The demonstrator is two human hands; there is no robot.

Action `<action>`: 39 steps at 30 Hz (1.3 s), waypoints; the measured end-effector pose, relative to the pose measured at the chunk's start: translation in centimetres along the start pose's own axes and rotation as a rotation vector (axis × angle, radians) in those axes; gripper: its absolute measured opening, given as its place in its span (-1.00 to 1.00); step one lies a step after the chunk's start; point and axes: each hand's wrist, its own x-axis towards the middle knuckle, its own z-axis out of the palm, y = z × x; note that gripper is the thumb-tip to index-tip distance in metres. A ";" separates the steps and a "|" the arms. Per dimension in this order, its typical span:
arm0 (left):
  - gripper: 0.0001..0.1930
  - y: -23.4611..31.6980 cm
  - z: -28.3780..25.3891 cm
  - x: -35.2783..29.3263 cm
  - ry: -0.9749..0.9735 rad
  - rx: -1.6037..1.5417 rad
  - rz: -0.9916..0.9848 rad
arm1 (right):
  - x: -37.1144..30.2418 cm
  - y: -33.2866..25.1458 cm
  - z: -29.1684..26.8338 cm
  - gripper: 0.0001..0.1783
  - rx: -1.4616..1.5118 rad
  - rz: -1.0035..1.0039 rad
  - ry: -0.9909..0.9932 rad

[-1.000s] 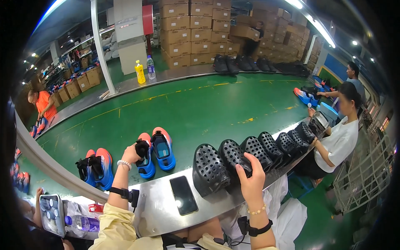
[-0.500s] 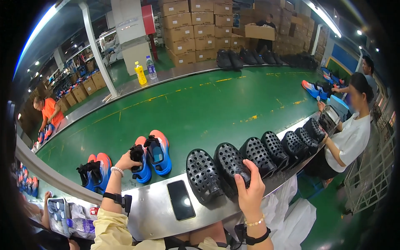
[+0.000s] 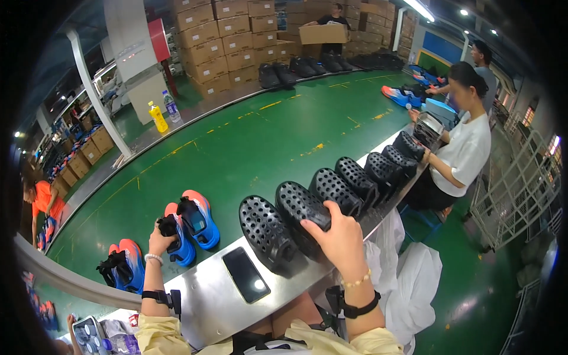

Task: Inspecting and assembling parts of athletic footwear on a production line.

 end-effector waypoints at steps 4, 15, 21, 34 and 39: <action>-0.18 4.8 -0.8 -2.5 0.310 -0.102 0.204 | 0.0 0.5 0.3 -0.30 -0.031 0.004 0.016; -0.50 6.9 3.4 -11.7 0.032 -0.503 0.139 | -1.1 -4.5 -2.5 -0.46 0.153 -0.121 0.297; -0.36 5.3 6.3 -11.1 0.166 -0.444 0.216 | -2.0 -15.7 0.5 -0.50 0.331 -0.302 -0.013; -0.52 5.2 6.2 -10.7 0.152 -0.526 0.175 | 3.5 -21.2 27.6 -0.53 -0.327 -0.358 -0.432; -0.54 4.0 6.6 -10.4 0.162 -0.520 0.105 | 5.9 -25.0 26.7 -0.51 -0.493 -0.053 -1.019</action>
